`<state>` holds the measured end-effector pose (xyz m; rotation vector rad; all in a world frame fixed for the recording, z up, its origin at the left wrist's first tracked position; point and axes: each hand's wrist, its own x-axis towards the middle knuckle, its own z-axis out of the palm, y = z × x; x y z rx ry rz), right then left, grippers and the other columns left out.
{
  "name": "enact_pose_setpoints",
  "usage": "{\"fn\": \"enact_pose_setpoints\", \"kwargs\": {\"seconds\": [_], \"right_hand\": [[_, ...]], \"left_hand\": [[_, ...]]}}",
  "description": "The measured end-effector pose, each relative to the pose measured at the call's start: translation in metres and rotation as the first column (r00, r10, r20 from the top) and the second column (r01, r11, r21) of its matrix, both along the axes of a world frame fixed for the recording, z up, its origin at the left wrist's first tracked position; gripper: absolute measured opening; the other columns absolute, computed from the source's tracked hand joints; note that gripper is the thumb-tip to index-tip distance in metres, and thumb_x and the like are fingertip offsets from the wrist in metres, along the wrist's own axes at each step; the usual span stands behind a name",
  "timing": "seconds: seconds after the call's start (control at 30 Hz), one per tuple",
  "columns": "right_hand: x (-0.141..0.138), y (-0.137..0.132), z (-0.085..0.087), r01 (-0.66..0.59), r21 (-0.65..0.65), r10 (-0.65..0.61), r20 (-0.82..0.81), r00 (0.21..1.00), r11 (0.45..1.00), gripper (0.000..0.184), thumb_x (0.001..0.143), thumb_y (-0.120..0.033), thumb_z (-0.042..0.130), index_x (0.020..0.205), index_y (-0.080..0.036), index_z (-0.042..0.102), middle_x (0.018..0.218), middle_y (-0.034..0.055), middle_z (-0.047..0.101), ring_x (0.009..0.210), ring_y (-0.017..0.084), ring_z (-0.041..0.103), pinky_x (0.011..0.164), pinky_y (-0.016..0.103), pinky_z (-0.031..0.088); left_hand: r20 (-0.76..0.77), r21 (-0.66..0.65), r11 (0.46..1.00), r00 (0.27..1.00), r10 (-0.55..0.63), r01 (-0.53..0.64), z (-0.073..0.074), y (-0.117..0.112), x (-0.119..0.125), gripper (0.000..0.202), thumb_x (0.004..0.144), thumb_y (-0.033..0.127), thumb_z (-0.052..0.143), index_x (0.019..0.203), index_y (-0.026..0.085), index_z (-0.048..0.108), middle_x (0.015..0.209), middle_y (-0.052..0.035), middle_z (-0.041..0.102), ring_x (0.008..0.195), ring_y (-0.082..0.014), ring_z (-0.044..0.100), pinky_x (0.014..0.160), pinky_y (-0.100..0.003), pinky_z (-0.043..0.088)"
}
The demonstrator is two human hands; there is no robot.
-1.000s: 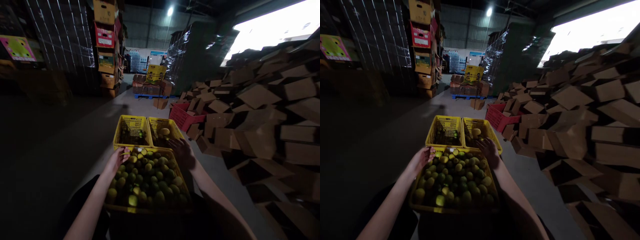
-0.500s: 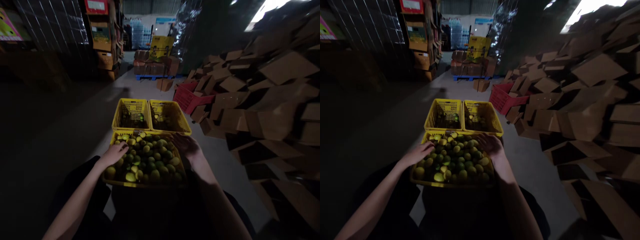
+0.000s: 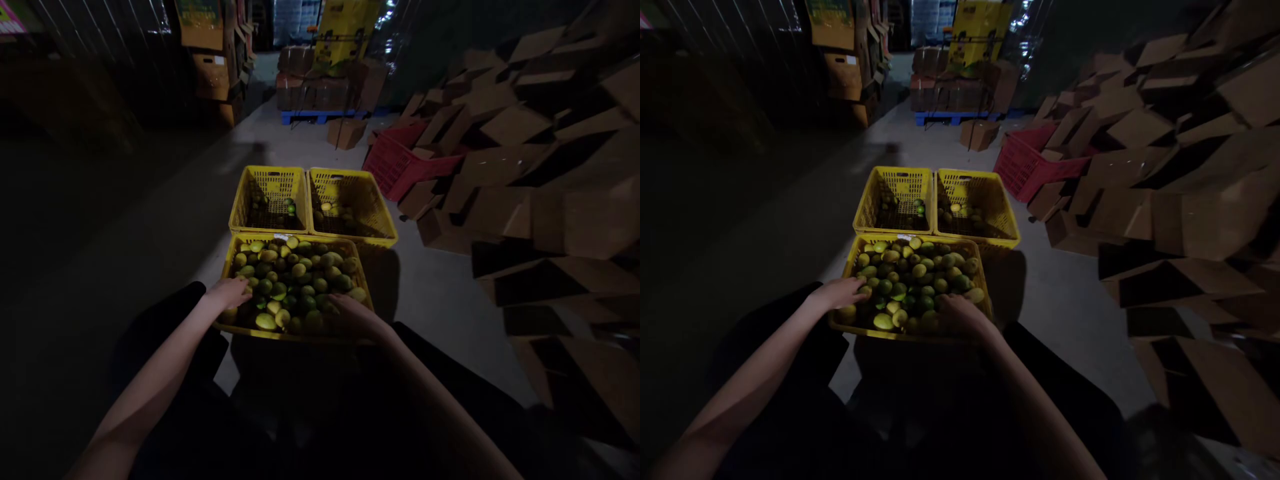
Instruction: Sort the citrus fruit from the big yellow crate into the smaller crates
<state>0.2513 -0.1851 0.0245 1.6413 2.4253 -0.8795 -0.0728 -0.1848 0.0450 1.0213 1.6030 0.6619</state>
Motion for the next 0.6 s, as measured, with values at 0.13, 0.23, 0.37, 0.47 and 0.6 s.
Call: {"fn": "enact_pose_setpoints", "kwargs": {"seconds": [0.13, 0.23, 0.37, 0.47, 0.6], "right_hand": [[-0.034, -0.027, -0.01, -0.254, 0.022, 0.242, 0.228, 0.943, 0.967, 0.038, 0.08, -0.021, 0.061, 0.118, -0.014, 0.061, 0.112, 0.0198, 0.065, 0.108, 0.034, 0.06, 0.088, 0.041, 0.044], [-0.05, -0.034, -0.014, -0.325, 0.058, 0.282, 0.37, 0.885, 0.944, 0.035, 0.086, -0.015, 0.052, 0.12, -0.014, 0.061, 0.117, 0.023, 0.062, 0.109, 0.033, 0.06, 0.088, 0.041, 0.043], [-0.06, -0.028, -0.013, -0.345, 0.042, 0.301, 0.393, 0.869, 0.938, 0.032, 0.085, -0.013, 0.049, 0.113, -0.012, 0.065, 0.115, 0.0237, 0.063, 0.104, 0.033, 0.063, 0.081, 0.038, 0.046], [-0.062, -0.02, -0.008, -0.365, 0.028, 0.325, 0.396, 0.859, 0.931, 0.029, 0.087, -0.015, 0.049, 0.11, -0.013, 0.067, 0.108, 0.0221, 0.067, 0.099, 0.031, 0.066, 0.076, 0.036, 0.046], [-0.062, -0.008, 0.009, -0.379, -0.007, 0.361, 0.324, 0.875, 0.925, 0.028, 0.08, -0.026, 0.062, 0.106, -0.017, 0.067, 0.095, 0.0154, 0.072, 0.085, 0.029, 0.07, 0.066, 0.032, 0.046]], "left_hand": [[-0.084, -0.014, 0.999, 0.996, -0.034, 0.033, -0.003, -0.004, -0.003, 0.028, 0.058, 0.003, 0.076, 0.059, 0.022, 0.055, 0.067, -0.0045, 0.058, 0.126, -0.0323, 0.05, 0.097, -0.031, 0.045], [-0.084, 0.0, 1.0, 0.996, -0.022, 0.022, -0.004, -0.007, -0.005, 0.025, 0.06, 0.006, 0.076, 0.061, 0.023, 0.057, 0.07, -0.0049, 0.06, 0.124, -0.0317, 0.051, 0.096, -0.031, 0.045], [-0.05, 0.002, 1.0, 0.999, 0.004, -0.004, -0.004, -0.01, -0.007, 0.023, 0.064, 0.011, 0.075, 0.06, 0.023, 0.056, 0.068, -0.0043, 0.058, 0.121, -0.0313, 0.054, 0.095, -0.031, 0.046], [-0.009, -0.005, 1.0, 1.0, 0.012, -0.012, -0.003, -0.012, -0.007, 0.026, 0.064, 0.006, 0.075, 0.058, 0.023, 0.055, 0.065, -0.0038, 0.057, 0.121, -0.0314, 0.054, 0.097, -0.033, 0.045], [0.134, -0.008, 0.996, 0.987, 0.091, -0.091, 0.003, -0.015, 0.002, 0.023, 0.07, 0.011, 0.073, 0.06, 0.023, 0.057, 0.067, -0.0053, 0.061, 0.119, -0.0289, 0.057, 0.093, -0.028, 0.048]]}}
